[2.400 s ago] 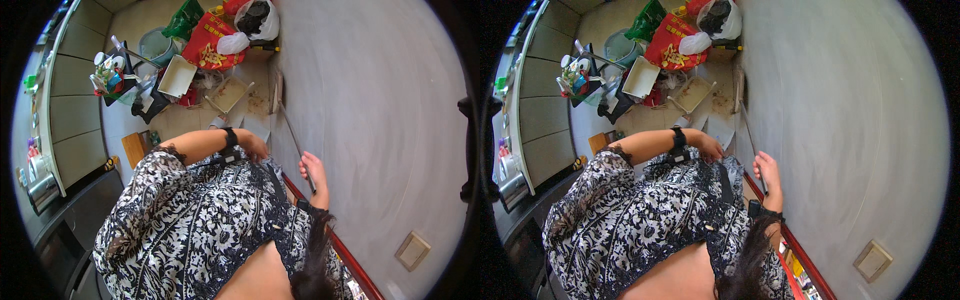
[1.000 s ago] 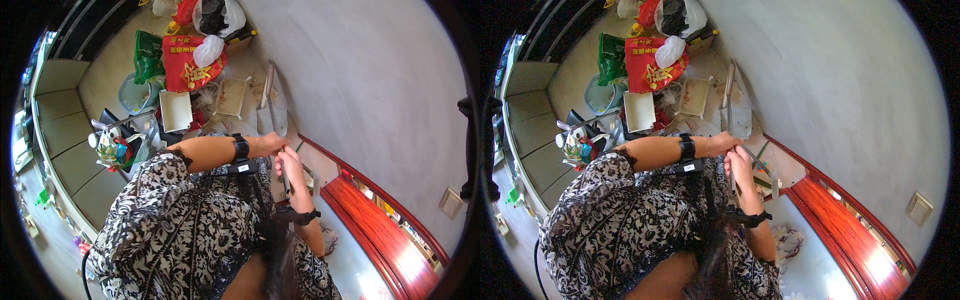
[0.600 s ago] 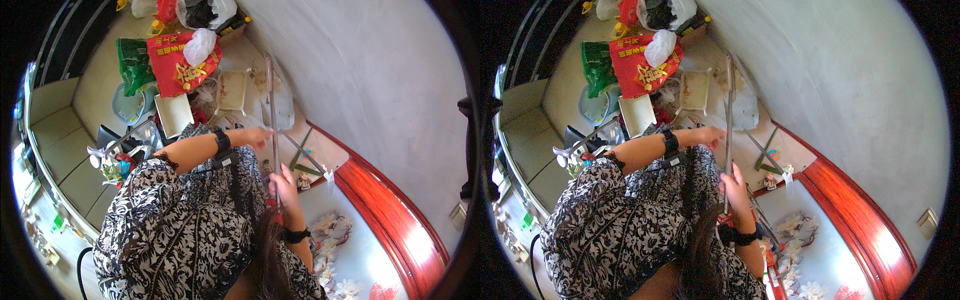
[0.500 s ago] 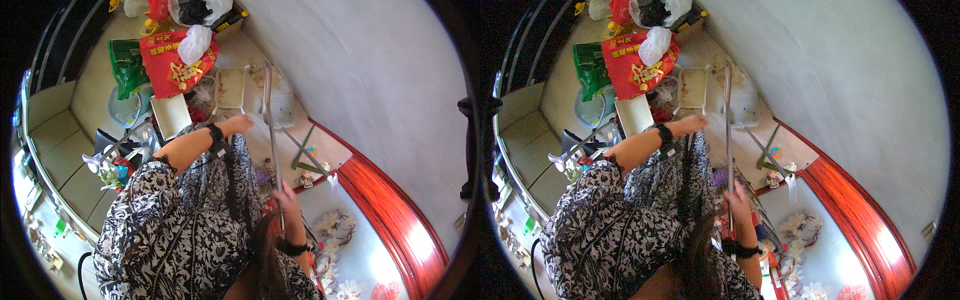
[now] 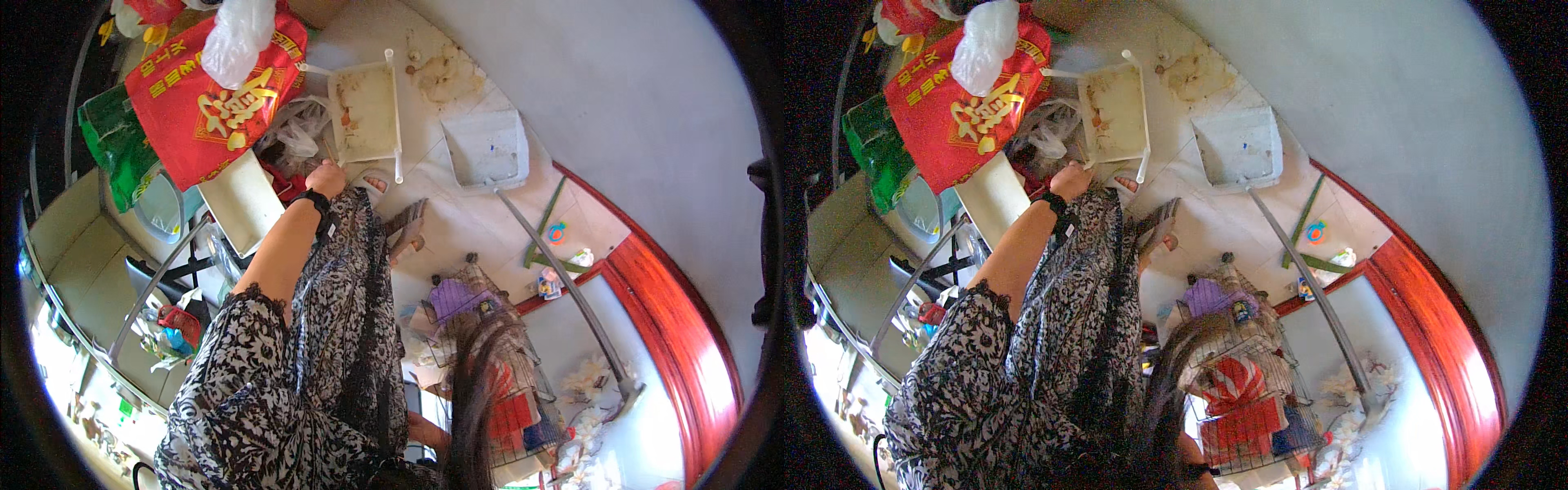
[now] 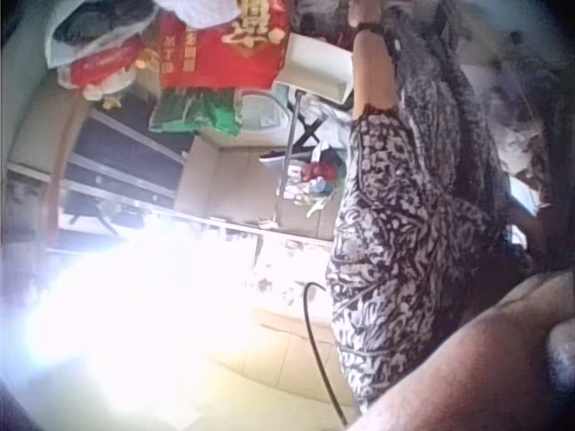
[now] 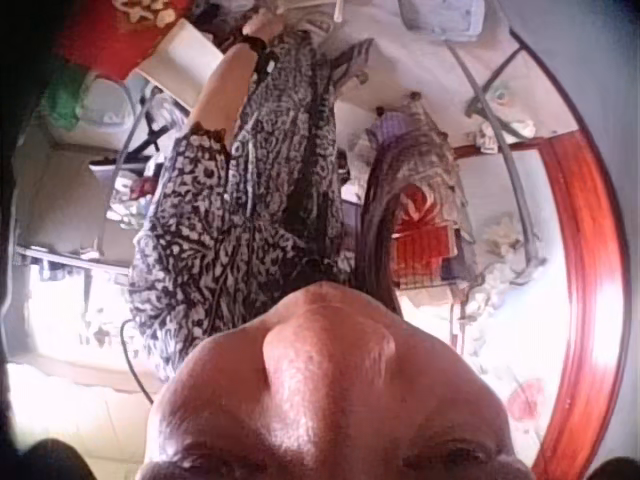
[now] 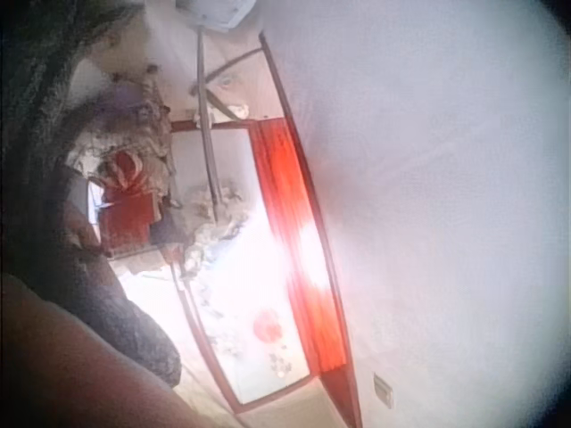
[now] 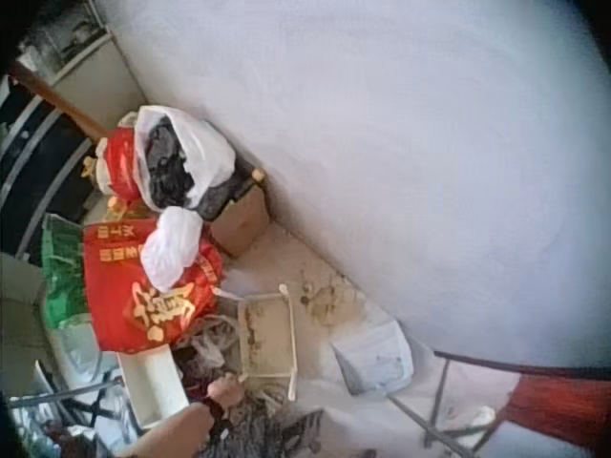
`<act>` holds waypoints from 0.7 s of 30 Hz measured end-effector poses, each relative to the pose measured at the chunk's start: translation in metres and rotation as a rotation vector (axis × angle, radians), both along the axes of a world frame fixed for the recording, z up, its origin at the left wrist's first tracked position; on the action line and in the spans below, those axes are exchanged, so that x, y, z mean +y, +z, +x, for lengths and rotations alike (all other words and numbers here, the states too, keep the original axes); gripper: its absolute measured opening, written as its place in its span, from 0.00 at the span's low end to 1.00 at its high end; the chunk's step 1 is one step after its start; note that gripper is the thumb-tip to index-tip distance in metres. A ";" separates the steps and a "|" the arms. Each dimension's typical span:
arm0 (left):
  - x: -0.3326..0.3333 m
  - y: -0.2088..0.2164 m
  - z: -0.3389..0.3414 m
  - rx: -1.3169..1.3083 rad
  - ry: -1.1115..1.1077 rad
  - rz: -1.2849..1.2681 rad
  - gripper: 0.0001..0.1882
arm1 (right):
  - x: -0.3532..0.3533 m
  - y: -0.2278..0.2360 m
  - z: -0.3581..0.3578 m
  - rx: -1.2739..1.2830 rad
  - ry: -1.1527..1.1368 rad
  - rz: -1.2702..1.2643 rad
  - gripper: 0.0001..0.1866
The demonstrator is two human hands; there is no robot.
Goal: The person picks up a small white plastic stool, brushes it with a long-handled broom, and sweeps debris into a dustpan. They then sweep the floor around the stool and continue cleaning the stool's underside and legs.
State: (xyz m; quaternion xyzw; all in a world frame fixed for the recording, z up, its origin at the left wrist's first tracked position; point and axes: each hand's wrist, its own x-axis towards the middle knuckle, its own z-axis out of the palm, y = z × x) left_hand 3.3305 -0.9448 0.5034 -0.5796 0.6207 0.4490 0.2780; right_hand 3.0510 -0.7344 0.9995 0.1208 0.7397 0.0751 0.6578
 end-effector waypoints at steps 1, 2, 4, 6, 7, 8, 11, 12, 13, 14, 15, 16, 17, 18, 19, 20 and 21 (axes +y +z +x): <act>0.005 -0.015 0.005 0.052 -0.174 -0.076 0.16 | 0.017 -0.014 -0.011 0.003 0.012 0.007 0.17; 0.008 -0.025 0.009 0.066 -0.330 -0.127 0.12 | 0.032 -0.027 -0.019 0.005 0.028 0.011 0.16; 0.009 -0.028 0.018 0.128 -0.550 -0.074 0.10 | 0.058 -0.052 -0.016 0.003 0.074 -0.007 0.15; 0.005 -0.008 0.022 0.146 -0.544 -0.102 0.09 | 0.072 -0.084 0.005 -0.019 0.173 -0.099 0.14; 0.001 0.011 0.021 0.175 -0.659 -0.097 0.09 | 0.072 -0.105 0.018 -0.024 0.262 -0.185 0.14; -0.006 0.031 0.019 0.205 -0.954 -0.108 0.11 | 0.065 -0.129 0.025 -0.013 0.375 -0.292 0.14; -0.024 0.102 0.000 0.051 -0.215 0.068 0.09 | 0.010 -0.199 0.026 0.097 0.796 -0.570 0.13; -0.029 0.125 -0.006 0.059 -0.173 0.099 0.10 | -0.017 -0.214 0.021 0.125 0.740 -0.569 0.14; -0.035 0.142 -0.015 0.048 -0.181 0.110 0.10 | -0.046 -0.227 0.014 0.114 0.518 -0.535 0.14; -0.038 0.158 -0.024 0.077 -0.159 0.083 0.11 | -0.077 -0.234 0.008 0.121 0.135 -0.503 0.16; -0.041 0.169 -0.033 0.132 -0.179 0.080 0.11 | -0.106 -0.238 0.003 0.108 -0.114 -0.475 0.22; -0.044 0.177 -0.041 0.206 -0.181 0.032 0.11 | -0.134 -0.239 -0.001 0.116 -0.407 -0.513 0.28; -0.046 0.181 -0.048 0.240 -0.185 0.033 0.11 | -0.158 -0.241 0.001 0.181 -0.622 -0.511 0.24; -0.047 0.182 -0.057 0.313 -0.205 -0.013 0.11 | -0.178 -0.240 -0.001 0.190 -0.839 -0.608 0.21; -0.049 0.180 -0.063 0.346 -0.229 -0.011 0.12 | -0.192 -0.238 -0.006 0.285 -0.854 -0.539 0.19; -0.050 0.177 -0.070 0.402 -0.239 -0.017 0.13 | -0.201 -0.238 -0.010 0.309 -0.862 -0.526 0.16; -0.052 0.171 -0.076 0.489 -0.209 0.000 0.15 | -0.205 -0.238 -0.015 0.326 -0.863 -0.537 0.14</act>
